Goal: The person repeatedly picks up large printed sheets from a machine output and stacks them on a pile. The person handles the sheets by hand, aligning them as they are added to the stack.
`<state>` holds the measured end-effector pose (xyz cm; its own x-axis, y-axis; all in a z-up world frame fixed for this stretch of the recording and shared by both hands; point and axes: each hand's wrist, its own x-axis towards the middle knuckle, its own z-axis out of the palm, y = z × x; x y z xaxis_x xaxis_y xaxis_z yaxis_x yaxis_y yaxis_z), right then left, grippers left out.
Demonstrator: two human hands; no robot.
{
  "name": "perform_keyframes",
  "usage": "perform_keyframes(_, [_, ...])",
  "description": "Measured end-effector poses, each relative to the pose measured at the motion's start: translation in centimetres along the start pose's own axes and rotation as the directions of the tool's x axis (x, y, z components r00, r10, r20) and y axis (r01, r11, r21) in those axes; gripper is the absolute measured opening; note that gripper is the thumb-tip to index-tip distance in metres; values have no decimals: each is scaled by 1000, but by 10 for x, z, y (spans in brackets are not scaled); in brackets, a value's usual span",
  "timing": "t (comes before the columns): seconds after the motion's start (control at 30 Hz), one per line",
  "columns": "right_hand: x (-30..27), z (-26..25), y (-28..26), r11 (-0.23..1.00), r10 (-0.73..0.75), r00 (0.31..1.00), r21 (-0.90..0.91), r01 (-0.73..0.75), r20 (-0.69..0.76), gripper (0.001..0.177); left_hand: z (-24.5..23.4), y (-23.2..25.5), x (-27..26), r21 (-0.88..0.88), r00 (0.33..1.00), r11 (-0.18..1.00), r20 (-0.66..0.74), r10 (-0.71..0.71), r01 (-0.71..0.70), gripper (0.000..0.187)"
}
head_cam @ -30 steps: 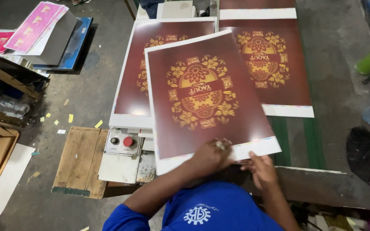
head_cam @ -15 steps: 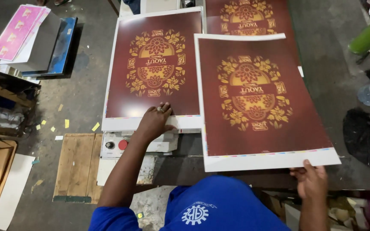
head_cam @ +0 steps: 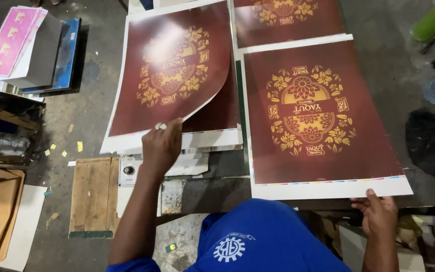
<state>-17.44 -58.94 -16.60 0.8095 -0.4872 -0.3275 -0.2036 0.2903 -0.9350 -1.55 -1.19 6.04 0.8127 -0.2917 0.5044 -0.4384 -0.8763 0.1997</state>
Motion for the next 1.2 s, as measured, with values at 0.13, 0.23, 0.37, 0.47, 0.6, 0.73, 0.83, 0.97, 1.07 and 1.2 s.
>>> perform_keyframes(0.13, [-6, 13, -8, 1000, -23, 999, -8, 24, 45, 25, -14, 32, -6, 5, 993, 1000, -114, 6, -5, 7])
perform_keyframes(0.23, [0, 20, -4, 998, -16, 1000, -64, 16, -1, 27, -13, 41, -14, 33, 987, 997, -149, 67, -63, 10])
perform_keyframes(0.37, [32, 24, 13, 999, -21, 999, -41, 23, 50, 27, -7, 44, -20, 37, 989, 998, -133, 60, -56, 12])
perform_keyframes(0.47, [57, 40, 6, 998, -30, 996, -60, 35, 80, 28, -8, 51, -18, 8, 994, 1000, -107, 22, -21, 13])
perform_keyframes(0.6, [72, 61, -12, 999, 21, 992, -28, -17, 123, 30, -11, 63, -15, -34, 992, 999, -122, 29, -33, 14])
perform_keyframes(0.73, [54, 79, -29, 987, 112, 993, -117, -108, 27, 49, -12, 80, -22, -130, 982, 988, -183, 54, -79, 16])
perform_keyframes(0.83, [18, 110, -37, 948, 132, 991, -292, -123, 11, 52, 17, 92, -36, -229, 978, 963, -182, 103, -144, 16])
perform_keyframes(0.97, [-28, 172, -45, 890, 204, 951, -449, -80, 234, 50, 53, 132, -39, -295, 976, 931, -58, 209, -217, 14])
perform_keyframes(1.07, [-29, 184, -7, 973, 177, 779, -224, -48, 601, 55, 66, 165, -31, -317, 955, 911, 50, 293, -263, 16])
perform_keyframes(1.2, [-29, 192, -6, 994, 66, 755, 25, -109, 652, 35, 70, 174, -22, -335, 919, 857, -96, 383, -392, 19])
